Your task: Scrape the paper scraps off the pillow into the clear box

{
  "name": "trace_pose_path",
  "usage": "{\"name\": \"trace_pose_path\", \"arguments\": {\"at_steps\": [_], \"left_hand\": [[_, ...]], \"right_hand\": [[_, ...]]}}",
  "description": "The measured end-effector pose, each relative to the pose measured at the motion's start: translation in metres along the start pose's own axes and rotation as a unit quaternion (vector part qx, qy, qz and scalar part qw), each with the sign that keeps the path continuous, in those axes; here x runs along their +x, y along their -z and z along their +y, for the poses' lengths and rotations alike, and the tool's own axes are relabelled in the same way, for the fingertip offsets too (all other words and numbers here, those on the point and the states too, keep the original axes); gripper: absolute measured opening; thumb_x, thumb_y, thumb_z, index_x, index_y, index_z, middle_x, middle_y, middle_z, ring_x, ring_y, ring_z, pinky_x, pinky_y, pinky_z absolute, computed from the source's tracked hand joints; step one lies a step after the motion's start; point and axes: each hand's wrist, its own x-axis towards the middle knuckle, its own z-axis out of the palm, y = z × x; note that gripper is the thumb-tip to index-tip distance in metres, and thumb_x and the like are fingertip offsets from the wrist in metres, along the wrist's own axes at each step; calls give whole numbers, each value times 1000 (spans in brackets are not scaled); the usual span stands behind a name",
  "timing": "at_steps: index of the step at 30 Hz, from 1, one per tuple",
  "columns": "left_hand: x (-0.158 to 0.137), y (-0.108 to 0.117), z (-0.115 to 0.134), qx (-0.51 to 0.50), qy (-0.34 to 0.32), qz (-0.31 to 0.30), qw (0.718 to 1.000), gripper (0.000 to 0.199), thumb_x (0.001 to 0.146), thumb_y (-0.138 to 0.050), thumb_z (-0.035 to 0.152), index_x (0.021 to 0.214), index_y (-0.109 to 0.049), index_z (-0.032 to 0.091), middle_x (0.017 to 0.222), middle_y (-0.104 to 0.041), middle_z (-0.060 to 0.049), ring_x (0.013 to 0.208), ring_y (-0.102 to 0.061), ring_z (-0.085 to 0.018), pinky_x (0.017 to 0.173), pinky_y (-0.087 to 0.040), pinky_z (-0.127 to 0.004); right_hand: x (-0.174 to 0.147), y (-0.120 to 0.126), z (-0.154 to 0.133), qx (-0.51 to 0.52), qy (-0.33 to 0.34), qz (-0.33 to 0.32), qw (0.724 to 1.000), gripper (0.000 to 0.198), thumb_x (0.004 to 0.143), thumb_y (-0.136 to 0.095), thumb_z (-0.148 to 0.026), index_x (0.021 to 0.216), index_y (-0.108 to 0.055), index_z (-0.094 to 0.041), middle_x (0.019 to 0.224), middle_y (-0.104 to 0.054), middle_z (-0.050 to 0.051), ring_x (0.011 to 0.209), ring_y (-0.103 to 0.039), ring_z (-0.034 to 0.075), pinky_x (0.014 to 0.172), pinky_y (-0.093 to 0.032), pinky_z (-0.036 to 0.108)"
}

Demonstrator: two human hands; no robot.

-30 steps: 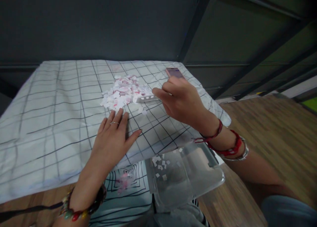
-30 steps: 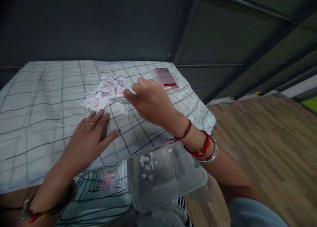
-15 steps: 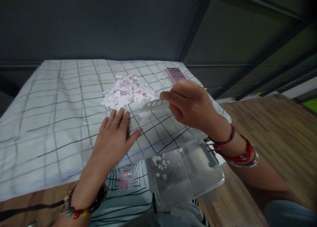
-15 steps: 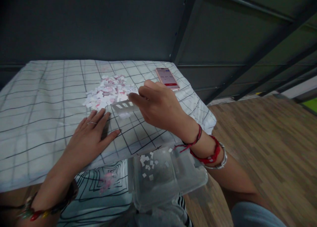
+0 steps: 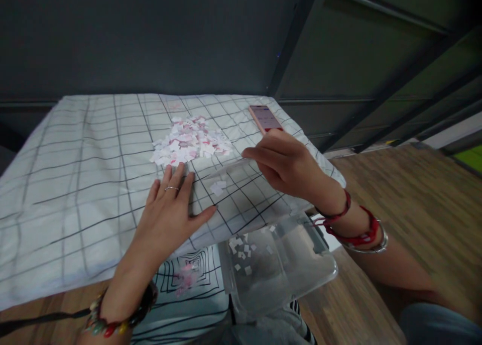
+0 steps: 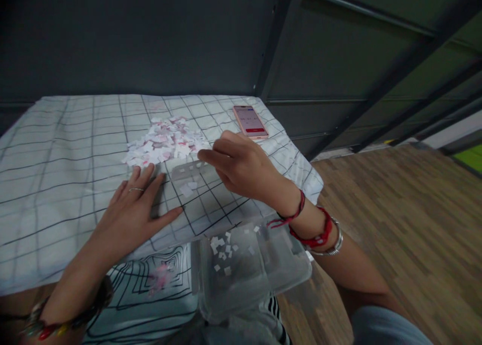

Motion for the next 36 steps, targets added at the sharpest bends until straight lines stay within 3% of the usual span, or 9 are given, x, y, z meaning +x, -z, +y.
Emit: {"name": "trace_pose_path", "arguments": {"at_steps": [6,12,16,22,26,30,33,36], "left_hand": [[-2,0,-2,5,-30,-1,1000,87,78,-46,66,138,-37,4,153,-21,-21,141,-11,-38,112,-17,-57],[-4,-1,-4,-10,-82,21,996,80,80,-43,64,136,-40,6,152,-27,-18,141,-15,-37,110,-24,-55],[-6,0,1,-7,-108,15,994,75,86,-35,62,135,-43,6,146,-38,-18,139,-24,-33,110,-28,-52],[-6,-2,9,-38,-137,-30,989,92,83,-16,74,135,-42,3,142,-42,-21,136,-30,-34,108,-33,-52],[5,0,7,-27,-113,-24,993,98,81,-8,75,135,-42,1,143,-41,-22,137,-29,-35,109,-31,-53],[17,0,5,-12,-86,-30,996,90,85,-15,71,137,-38,2,145,-38,-22,139,-24,-34,110,-29,-51],[19,-4,6,-2,-82,-37,996,82,87,-21,67,138,-38,5,146,-37,-21,139,-25,-33,110,-28,-52],[16,-8,8,10,-79,-29,996,77,89,-21,64,137,-41,7,146,-36,-20,137,-29,-33,109,-28,-53]], "right_hand": [[-11,16,4,53,52,-6,997,24,85,-41,-8,89,-62,-16,71,-55,3,69,-47,13,63,-42,29],[-29,46,-4,84,63,-34,994,19,82,-45,-4,87,-62,-12,70,-59,5,69,-52,14,63,-46,30],[-43,61,-11,97,61,-36,993,18,81,-47,-4,90,-60,-12,70,-60,6,69,-53,15,62,-46,31],[-54,76,-14,69,40,-24,997,19,83,-46,-7,95,-59,-15,71,-59,3,69,-53,14,63,-45,30],[-41,62,5,-32,-49,18,998,24,84,-40,-10,96,-60,-16,72,-59,3,70,-50,16,65,-43,30],[-21,29,26,-139,-134,-24,981,27,83,-38,-11,91,-63,-14,75,-60,8,76,-49,20,69,-40,34],[-14,11,30,-170,-138,-60,974,28,82,-36,-10,89,-63,-14,76,-60,9,78,-47,21,69,-37,33],[-15,8,27,-165,-117,-58,978,28,82,-36,-9,86,-63,-15,73,-58,7,74,-46,20,67,-35,31]]}}
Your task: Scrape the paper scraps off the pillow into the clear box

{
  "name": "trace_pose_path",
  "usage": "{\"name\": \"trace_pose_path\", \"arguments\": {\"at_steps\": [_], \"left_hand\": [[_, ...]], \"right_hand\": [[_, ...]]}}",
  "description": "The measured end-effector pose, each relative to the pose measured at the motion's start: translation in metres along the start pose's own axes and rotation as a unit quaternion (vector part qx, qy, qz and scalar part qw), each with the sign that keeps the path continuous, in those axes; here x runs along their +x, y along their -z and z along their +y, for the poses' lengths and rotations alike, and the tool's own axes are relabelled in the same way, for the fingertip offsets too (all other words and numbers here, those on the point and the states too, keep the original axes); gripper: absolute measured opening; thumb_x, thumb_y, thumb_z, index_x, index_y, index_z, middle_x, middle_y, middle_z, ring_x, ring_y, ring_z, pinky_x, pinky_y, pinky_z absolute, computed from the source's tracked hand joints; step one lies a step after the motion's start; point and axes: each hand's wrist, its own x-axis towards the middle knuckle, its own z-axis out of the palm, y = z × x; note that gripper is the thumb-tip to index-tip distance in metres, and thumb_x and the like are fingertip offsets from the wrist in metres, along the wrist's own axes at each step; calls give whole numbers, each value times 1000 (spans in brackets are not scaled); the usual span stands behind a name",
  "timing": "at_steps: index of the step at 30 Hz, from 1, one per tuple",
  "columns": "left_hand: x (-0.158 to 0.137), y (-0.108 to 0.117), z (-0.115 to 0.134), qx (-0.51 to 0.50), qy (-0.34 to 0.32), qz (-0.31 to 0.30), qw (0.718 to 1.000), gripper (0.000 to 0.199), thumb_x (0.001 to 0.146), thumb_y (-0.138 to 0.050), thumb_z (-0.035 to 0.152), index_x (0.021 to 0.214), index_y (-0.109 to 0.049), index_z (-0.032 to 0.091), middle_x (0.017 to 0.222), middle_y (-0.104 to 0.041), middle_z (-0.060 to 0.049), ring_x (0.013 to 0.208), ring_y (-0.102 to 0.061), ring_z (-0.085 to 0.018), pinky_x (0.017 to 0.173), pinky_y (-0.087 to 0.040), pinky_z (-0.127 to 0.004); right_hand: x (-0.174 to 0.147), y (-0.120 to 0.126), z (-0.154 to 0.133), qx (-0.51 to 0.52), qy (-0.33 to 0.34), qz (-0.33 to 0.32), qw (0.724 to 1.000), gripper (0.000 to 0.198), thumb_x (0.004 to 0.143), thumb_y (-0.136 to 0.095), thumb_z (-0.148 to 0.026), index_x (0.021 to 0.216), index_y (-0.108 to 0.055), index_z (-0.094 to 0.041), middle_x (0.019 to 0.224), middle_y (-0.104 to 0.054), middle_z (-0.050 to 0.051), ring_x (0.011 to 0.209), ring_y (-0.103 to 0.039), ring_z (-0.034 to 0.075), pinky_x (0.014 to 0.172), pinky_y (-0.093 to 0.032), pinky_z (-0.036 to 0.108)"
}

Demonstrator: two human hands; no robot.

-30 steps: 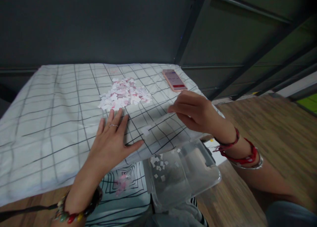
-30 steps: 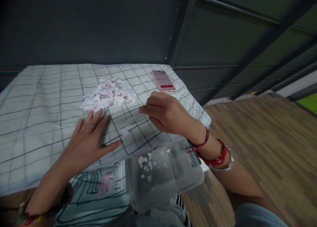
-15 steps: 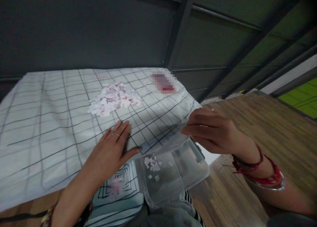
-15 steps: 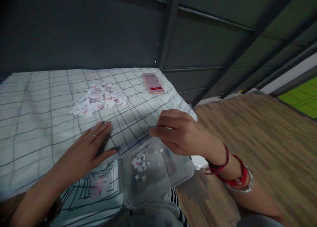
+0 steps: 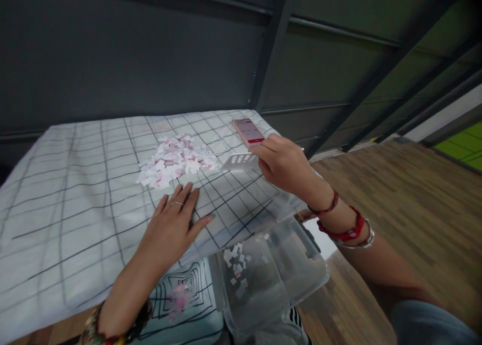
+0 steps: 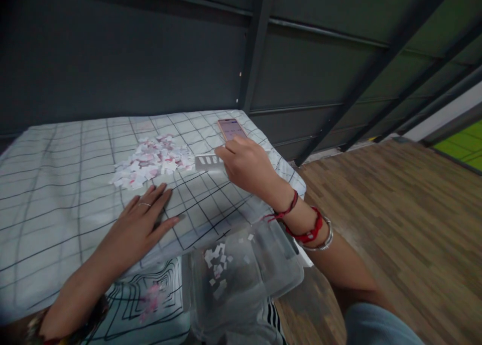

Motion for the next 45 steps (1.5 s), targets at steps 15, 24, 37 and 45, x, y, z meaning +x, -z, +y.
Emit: {"name": "trace_pose_path", "arguments": {"at_steps": [15,24,37,45], "left_hand": [[-49,0,-46,9,88,15,996,84,86,-17,66,139,-36,4,150,-29,-20,140,-18,-38,108,-27,-57],[-107,10,-79,24,180,-45,982,91,81,-14,72,144,-28,7,153,-25,-17,141,-16,-37,108,-26,-58],[-106,15,-70,-15,219,-12,975,90,81,-16,75,143,-30,11,153,-24,-18,139,-17,-45,105,-25,-67],[-63,14,-44,-19,189,-10,982,77,88,-15,62,142,-33,11,153,-26,-16,141,-14,-38,110,-23,-59]], "right_hand": [[-20,35,-57,66,50,70,994,23,85,-40,-8,83,-62,-13,66,-56,5,68,-44,17,59,-36,30],[-14,69,-118,179,106,83,975,25,87,-40,-7,81,-64,-11,59,-54,2,60,-42,16,51,-31,29],[-12,56,-72,14,44,47,998,21,83,-42,-7,85,-61,-15,67,-58,5,68,-48,17,59,-37,31],[2,8,-34,-48,-79,28,995,21,77,-41,-7,80,-60,-16,69,-56,7,68,-44,18,57,-29,31]]}}
